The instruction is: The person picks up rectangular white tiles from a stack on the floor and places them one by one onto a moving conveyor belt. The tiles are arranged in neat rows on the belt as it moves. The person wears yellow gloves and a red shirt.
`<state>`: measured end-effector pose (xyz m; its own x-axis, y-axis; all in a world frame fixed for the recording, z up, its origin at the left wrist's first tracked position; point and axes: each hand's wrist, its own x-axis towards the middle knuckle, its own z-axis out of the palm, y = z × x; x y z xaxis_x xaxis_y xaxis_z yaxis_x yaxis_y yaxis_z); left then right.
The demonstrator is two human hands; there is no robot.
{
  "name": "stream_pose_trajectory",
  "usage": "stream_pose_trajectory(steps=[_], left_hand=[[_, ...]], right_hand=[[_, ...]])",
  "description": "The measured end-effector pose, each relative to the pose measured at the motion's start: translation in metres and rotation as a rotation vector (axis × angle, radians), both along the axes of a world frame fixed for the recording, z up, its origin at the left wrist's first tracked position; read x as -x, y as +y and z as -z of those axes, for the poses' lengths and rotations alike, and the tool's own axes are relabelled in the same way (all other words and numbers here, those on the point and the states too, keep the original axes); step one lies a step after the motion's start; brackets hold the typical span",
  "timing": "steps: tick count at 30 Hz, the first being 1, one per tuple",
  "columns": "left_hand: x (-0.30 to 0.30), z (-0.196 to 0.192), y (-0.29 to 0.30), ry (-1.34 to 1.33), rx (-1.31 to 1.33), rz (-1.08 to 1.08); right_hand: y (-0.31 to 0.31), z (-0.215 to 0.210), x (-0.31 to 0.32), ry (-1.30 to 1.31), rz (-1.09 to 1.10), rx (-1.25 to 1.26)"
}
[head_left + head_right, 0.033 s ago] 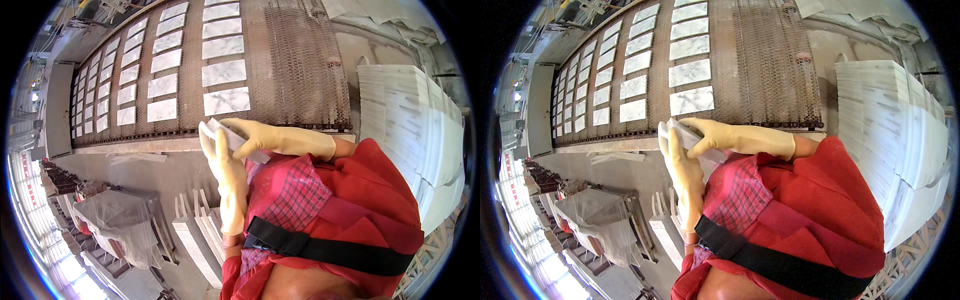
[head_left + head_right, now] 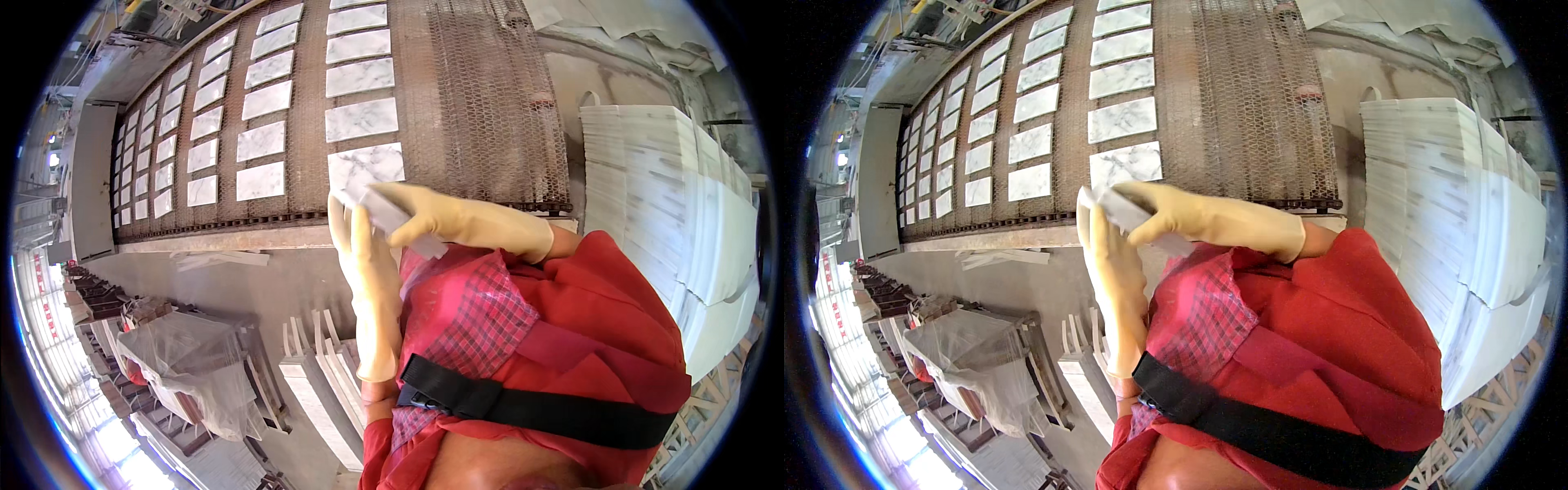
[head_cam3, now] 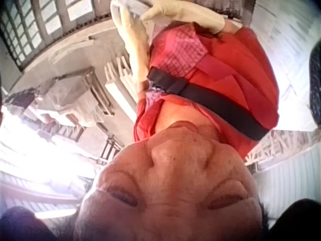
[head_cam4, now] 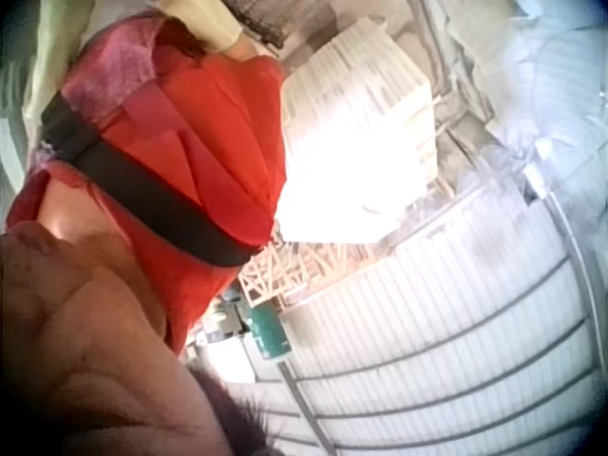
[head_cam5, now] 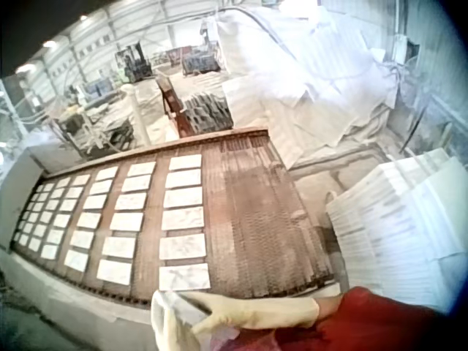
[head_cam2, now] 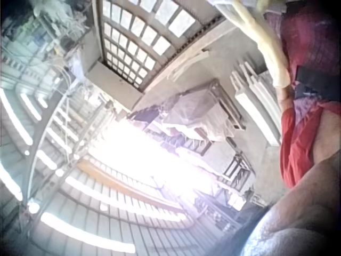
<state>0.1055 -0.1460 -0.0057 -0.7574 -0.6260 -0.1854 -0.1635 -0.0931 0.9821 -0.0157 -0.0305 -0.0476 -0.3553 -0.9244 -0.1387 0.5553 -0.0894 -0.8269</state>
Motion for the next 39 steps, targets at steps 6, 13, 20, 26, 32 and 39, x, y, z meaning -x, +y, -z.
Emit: stream_pose_trajectory(steps=[6, 13, 20, 26, 32, 39], left_hand=[[0.013, 0.001, 0.002, 0.161, -0.394, 0.008], [-0.027, 0.041, -0.008, 0.046, -0.546, -0.113], [-0.029, 0.041, -0.001, -0.051, -0.678, -0.24], [-0.038, 0.059, -0.005, -0.003, -0.745, -0.244], [-0.046, 0.069, -0.009, 0.019, -0.698, -0.228], [-0.054, 0.077, -0.01, -0.009, -0.69, -0.219]], right_hand=[[0.073, -0.002, 0.067, 0.407, 0.236, -0.357], [0.137, 0.032, 0.111, 1.432, -0.115, -1.069], [0.137, 0.066, 0.093, 1.554, -0.246, -1.227], [0.129, 0.059, 0.106, 1.543, -0.354, -1.201], [0.131, 0.046, 0.136, 1.578, -0.303, -1.098], [0.102, 0.059, 0.19, 1.671, -0.288, -1.233]])
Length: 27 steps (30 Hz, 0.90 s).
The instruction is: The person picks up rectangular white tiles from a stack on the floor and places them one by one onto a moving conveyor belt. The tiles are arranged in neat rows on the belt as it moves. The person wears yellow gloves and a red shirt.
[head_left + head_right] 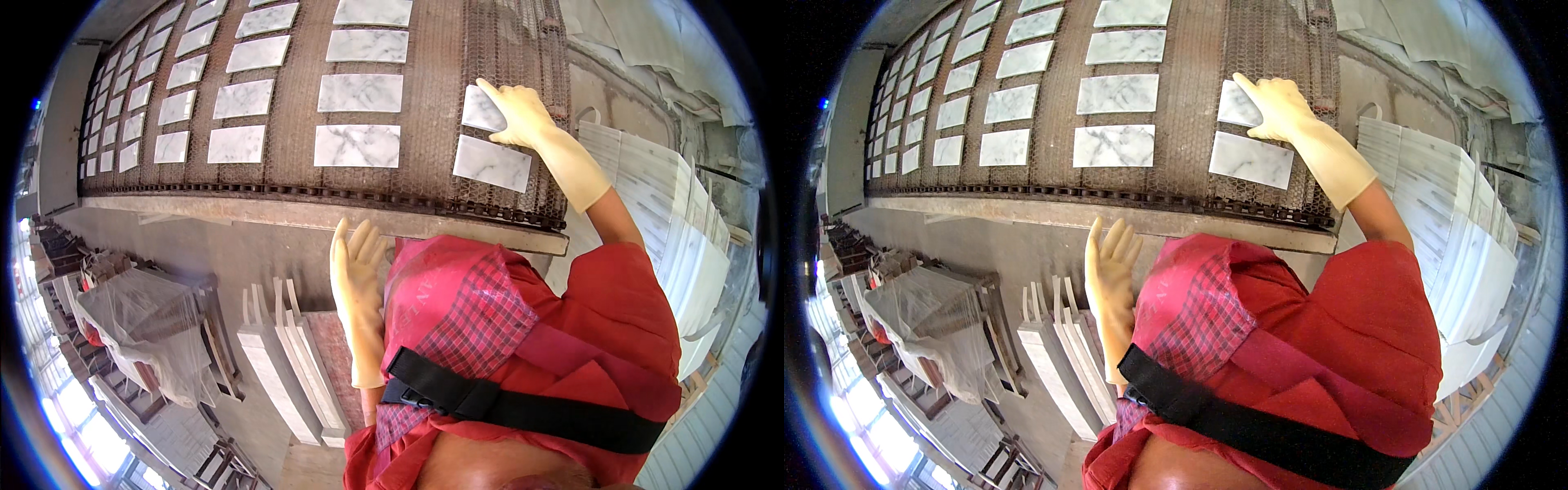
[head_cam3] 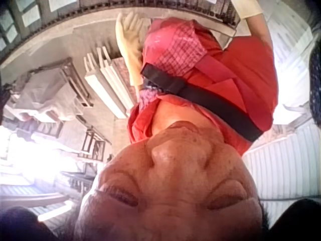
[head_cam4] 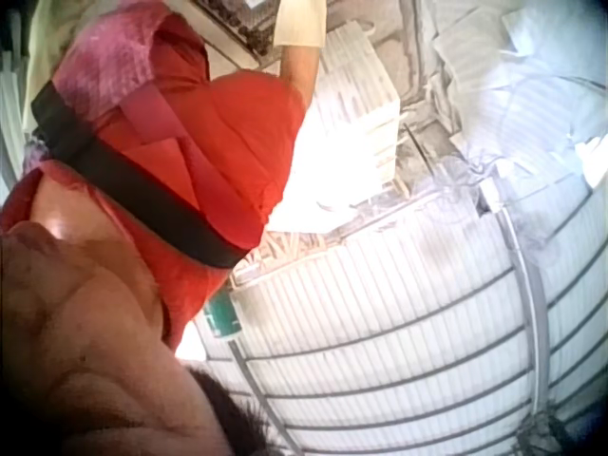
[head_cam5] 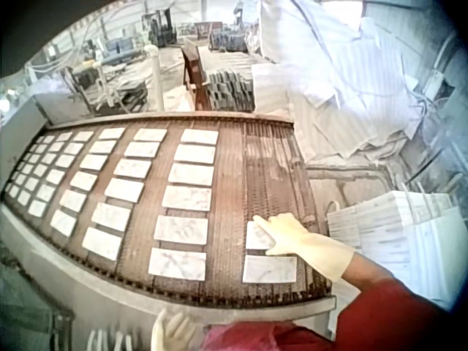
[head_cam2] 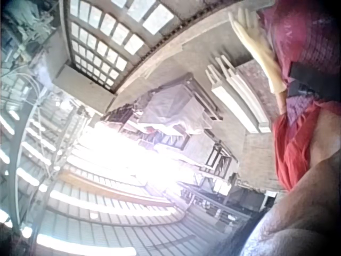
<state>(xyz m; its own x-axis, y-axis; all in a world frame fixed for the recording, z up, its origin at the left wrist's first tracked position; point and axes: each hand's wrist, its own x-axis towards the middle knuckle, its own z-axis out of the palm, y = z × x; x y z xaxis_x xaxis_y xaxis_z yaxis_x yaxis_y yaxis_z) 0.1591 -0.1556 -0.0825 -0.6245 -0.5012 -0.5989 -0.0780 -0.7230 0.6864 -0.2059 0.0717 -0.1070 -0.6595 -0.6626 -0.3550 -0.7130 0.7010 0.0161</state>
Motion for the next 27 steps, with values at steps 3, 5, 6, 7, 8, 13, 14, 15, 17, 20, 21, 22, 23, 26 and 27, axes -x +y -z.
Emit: stream_pose_trajectory(steps=[3, 5, 6, 7, 8, 13, 14, 15, 17, 20, 21, 22, 23, 26, 27], left_hand=[[-0.002, 0.002, 0.0, 0.002, -0.003, 0.002], [-0.002, 0.001, 0.002, -0.002, -0.003, -0.006], [-0.003, 0.001, 0.002, 0.0, -0.013, -0.013], [-0.003, 0.001, 0.002, 0.002, -0.022, -0.02], [-0.003, 0.001, 0.003, 0.006, -0.032, -0.026], [-0.004, 0.003, 0.006, 0.027, -0.033, -0.038], [-0.003, 0.004, 0.007, 0.025, -0.026, -0.034], [-0.004, 0.006, 0.008, 0.026, -0.033, -0.042], [-0.005, 0.01, 0.01, 0.029, -0.047, -0.057], [0.0, 0.002, 0.012, -0.008, -0.008, -0.03], [0.0, 0.006, 0.014, 0.003, -0.012, -0.021], [-0.004, 0.003, 0.015, 0.003, -0.004, -0.037], [-0.007, 0.006, 0.016, 0.009, -0.004, -0.046], [-0.017, 0.024, 0.015, 0.049, 0.012, -0.04], [-0.019, 0.021, 0.017, 0.045, 0.016, -0.041]], right_hand=[[-0.003, 0.012, 0.009, -0.015, -0.021, -0.014], [-0.004, 0.011, 0.009, -0.017, -0.024, -0.02], [-0.004, 0.01, 0.01, -0.021, -0.027, -0.026], [-0.005, 0.01, 0.01, -0.026, -0.029, -0.031], [-0.005, 0.011, 0.012, -0.033, -0.033, -0.037], [-0.002, -0.005, 0.026, 0.032, -0.078, 0.03], [-0.001, -0.004, 0.037, 0.062, -0.067, 0.065], [-0.001, -0.005, 0.047, 0.094, -0.059, 0.093], [-0.009, -0.006, 0.069, 0.116, -0.028, 0.105], [-0.012, 0.012, 0.099, 0.075, 0.026, 0.107], [-0.008, 0.025, 0.105, 0.074, 0.038, 0.099], [-0.015, 0.028, 0.108, 0.06, 0.029, 0.111], [-0.017, 0.03, 0.109, 0.051, 0.028, 0.114], [-0.013, 0.028, 0.108, 0.028, 0.036, 0.134], [-0.014, 0.026, 0.106, 0.016, 0.033, 0.141]])
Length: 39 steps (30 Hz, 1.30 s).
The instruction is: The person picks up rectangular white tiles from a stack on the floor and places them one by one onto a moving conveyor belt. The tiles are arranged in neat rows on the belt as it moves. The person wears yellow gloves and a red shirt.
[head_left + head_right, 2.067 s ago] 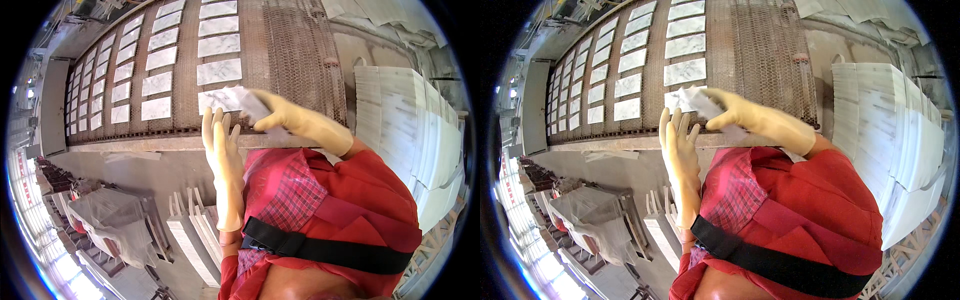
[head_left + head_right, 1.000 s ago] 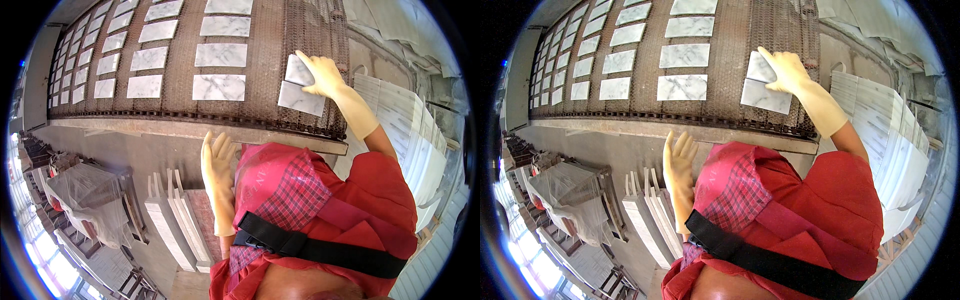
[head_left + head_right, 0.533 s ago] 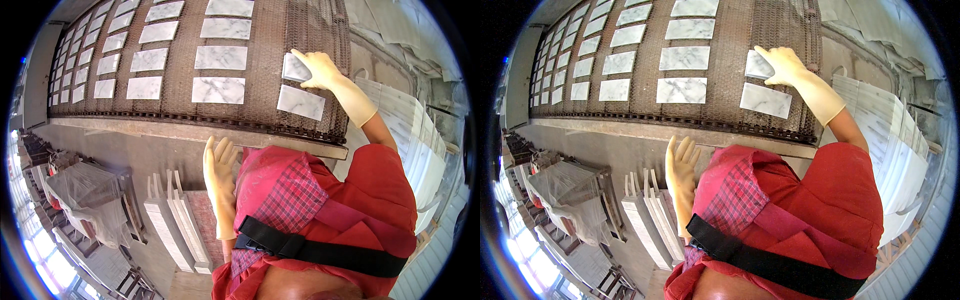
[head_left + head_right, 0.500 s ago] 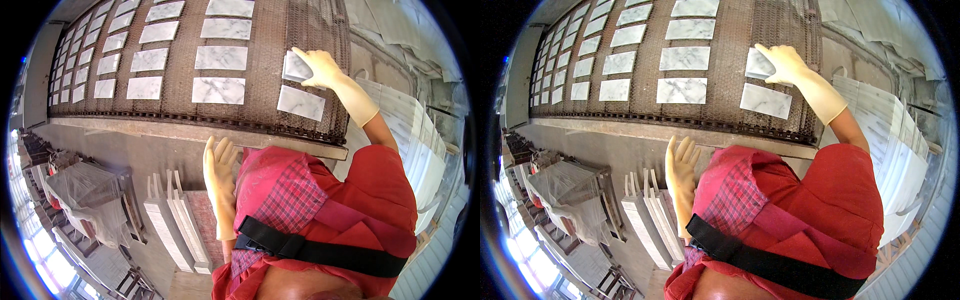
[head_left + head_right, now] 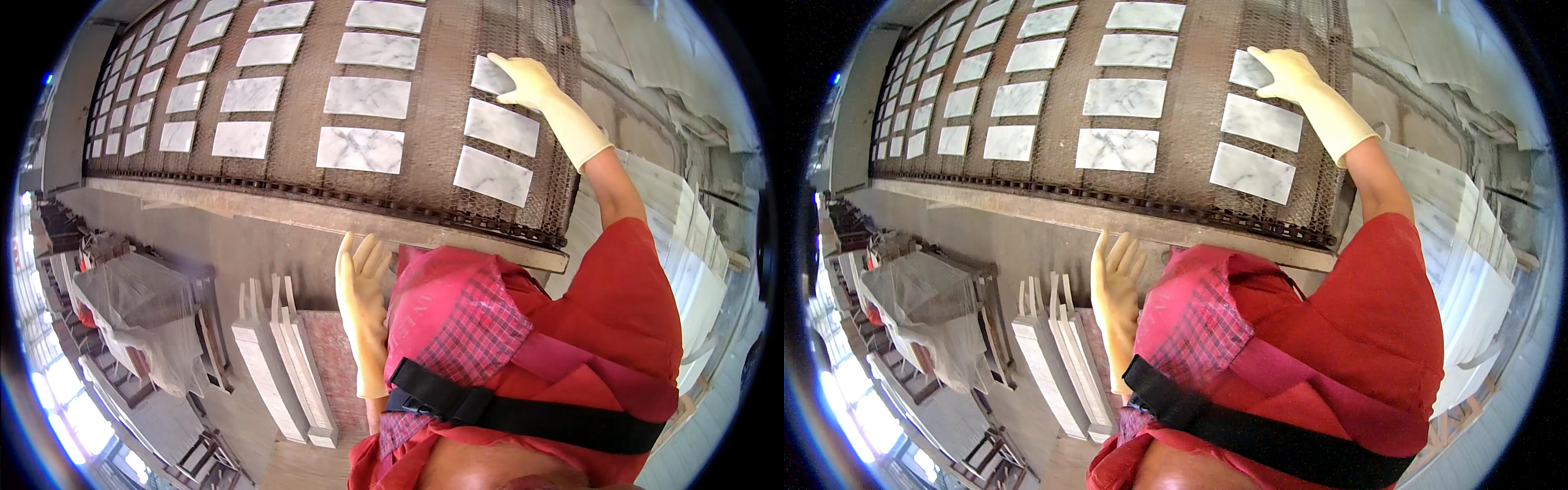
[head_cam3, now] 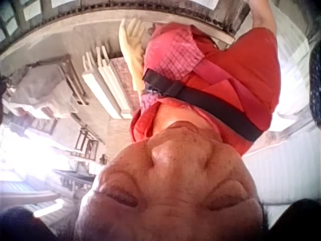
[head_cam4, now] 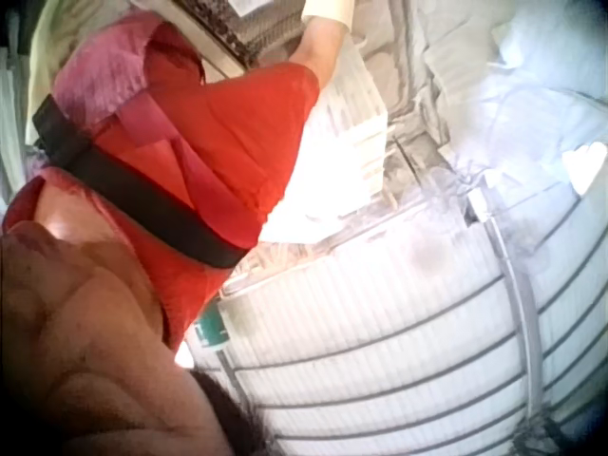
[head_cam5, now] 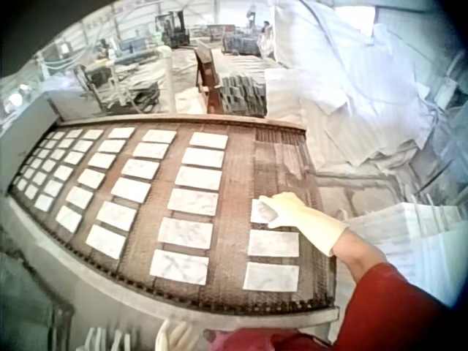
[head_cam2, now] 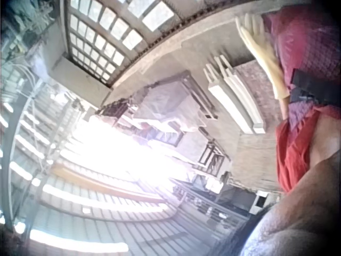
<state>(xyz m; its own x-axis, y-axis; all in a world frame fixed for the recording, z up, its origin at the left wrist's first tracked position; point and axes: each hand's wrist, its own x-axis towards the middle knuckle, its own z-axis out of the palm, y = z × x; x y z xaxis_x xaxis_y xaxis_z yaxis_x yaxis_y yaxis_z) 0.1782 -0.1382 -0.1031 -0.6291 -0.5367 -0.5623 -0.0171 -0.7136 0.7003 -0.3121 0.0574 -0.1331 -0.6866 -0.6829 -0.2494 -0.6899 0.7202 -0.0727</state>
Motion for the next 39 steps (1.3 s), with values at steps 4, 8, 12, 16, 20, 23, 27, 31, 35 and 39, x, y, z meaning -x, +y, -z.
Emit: stream_pose_trajectory(steps=[4, 8, 12, 16, 20, 23, 27, 31, 35, 39], left_hand=[[0.003, -0.005, 0.004, -0.018, -0.008, -0.02], [0.003, -0.016, 0.011, -0.014, -0.051, -0.062], [0.0, -0.01, 0.014, 0.041, -0.031, -0.059], [-0.004, -0.013, 0.015, 0.027, -0.021, -0.068], [-0.014, -0.007, 0.016, 0.001, -0.019, -0.101], [-0.023, -0.001, 0.017, 0.016, -0.024, -0.11], [-0.028, 0.003, 0.019, -0.002, -0.051, -0.107], [-0.03, 0.011, 0.023, -0.021, -0.062, -0.095], [-0.019, -0.004, 0.029, -0.03, -0.071, -0.136], [-0.019, -0.005, 0.033, -0.012, -0.068, -0.16]], right_hand=[[-0.001, -0.004, -0.011, 0.057, -0.053, 0.108], [-0.039, -0.026, -0.079, -0.052, -0.154, 0.344], [-0.1, -0.02, -0.168, -0.146, -0.364, 0.385], [-0.153, -0.002, -0.213, -0.035, -0.381, 0.255], [-0.172, 0.023, -0.224, 0.147, -0.363, 0.287], [-0.173, 0.033, -0.217, 0.139, -0.378, 0.329], [-0.176, 0.031, -0.209, 0.101, -0.372, 0.336], [-0.183, 0.032, -0.204, 0.075, -0.353, 0.361], [-0.187, 0.026, -0.202, 0.072, -0.323, 0.348], [-0.189, 0.026, -0.198, 0.073, -0.332, 0.345]])
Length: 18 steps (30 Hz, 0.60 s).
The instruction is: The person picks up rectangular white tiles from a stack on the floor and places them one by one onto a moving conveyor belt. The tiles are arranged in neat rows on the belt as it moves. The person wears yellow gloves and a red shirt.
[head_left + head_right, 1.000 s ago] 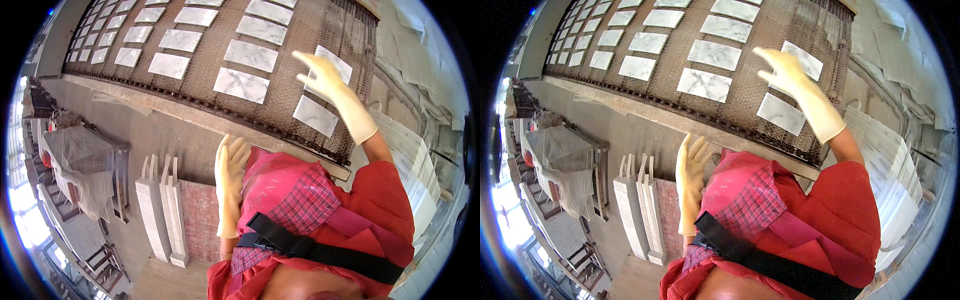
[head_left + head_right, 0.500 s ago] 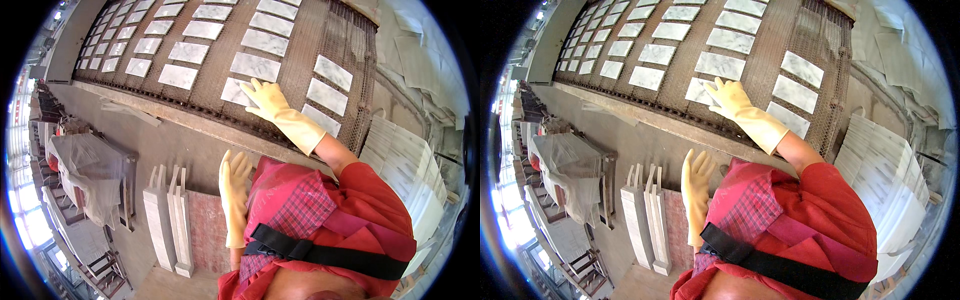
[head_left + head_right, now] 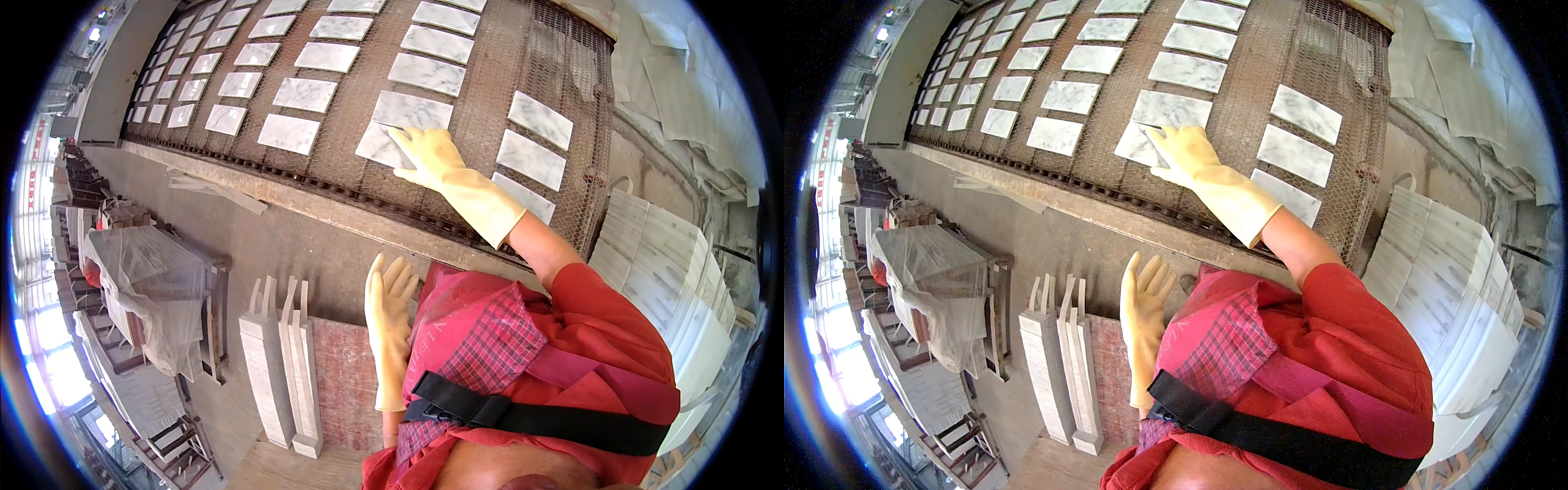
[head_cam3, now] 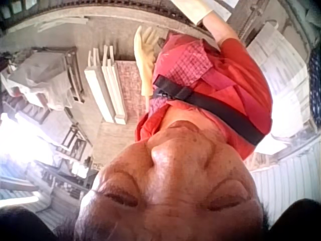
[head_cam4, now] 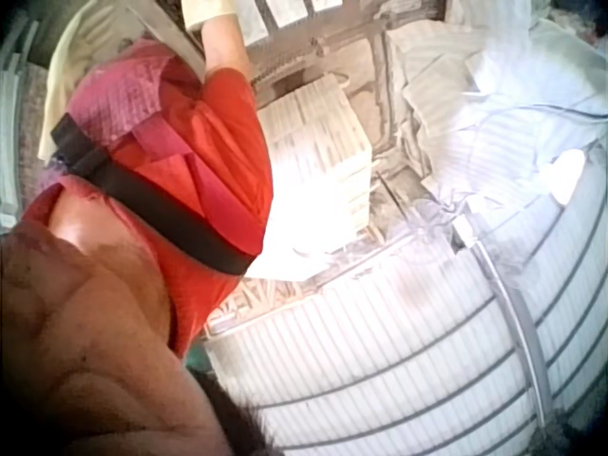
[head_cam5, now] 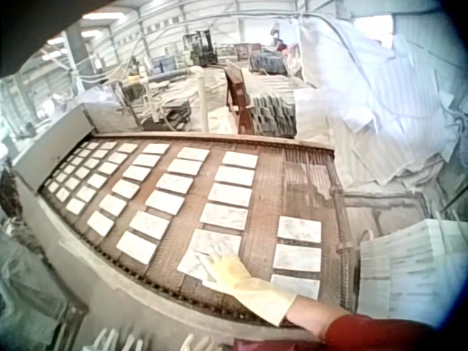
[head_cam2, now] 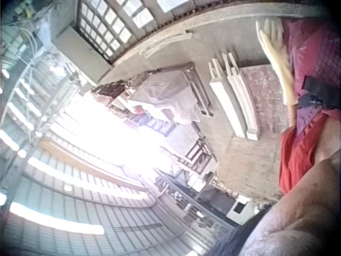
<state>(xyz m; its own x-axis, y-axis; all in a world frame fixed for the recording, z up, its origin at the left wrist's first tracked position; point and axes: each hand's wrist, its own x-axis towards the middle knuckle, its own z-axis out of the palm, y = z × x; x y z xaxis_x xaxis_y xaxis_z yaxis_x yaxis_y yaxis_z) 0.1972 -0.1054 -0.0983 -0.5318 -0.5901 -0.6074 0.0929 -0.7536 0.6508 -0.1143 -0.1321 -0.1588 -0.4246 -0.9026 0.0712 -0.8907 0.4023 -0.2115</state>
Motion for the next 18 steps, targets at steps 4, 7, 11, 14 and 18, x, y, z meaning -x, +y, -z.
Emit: stream_pose_trajectory(steps=[4, 7, 11, 14, 18], left_hand=[[-0.009, 0.013, -0.002, 0.003, 0.025, 0.063], [-0.006, 0.013, 0.002, -0.02, 0.013, 0.037], [0.008, -0.006, 0.005, -0.059, -0.021, 0.012], [0.007, -0.002, 0.004, -0.06, -0.026, 0.018], [0.008, 0.012, -0.001, -0.046, 0.003, 0.038]], right_hand=[[-0.004, -0.006, 0.001, -0.005, -0.006, -0.03], [-0.003, -0.012, 0.001, -0.017, -0.01, -0.054], [-0.002, -0.002, 0.003, 0.008, -0.027, -0.04], [-0.001, -0.003, -0.006, 0.05, -0.048, -0.067], [0.003, -0.002, -0.009, 0.079, -0.058, -0.084]])
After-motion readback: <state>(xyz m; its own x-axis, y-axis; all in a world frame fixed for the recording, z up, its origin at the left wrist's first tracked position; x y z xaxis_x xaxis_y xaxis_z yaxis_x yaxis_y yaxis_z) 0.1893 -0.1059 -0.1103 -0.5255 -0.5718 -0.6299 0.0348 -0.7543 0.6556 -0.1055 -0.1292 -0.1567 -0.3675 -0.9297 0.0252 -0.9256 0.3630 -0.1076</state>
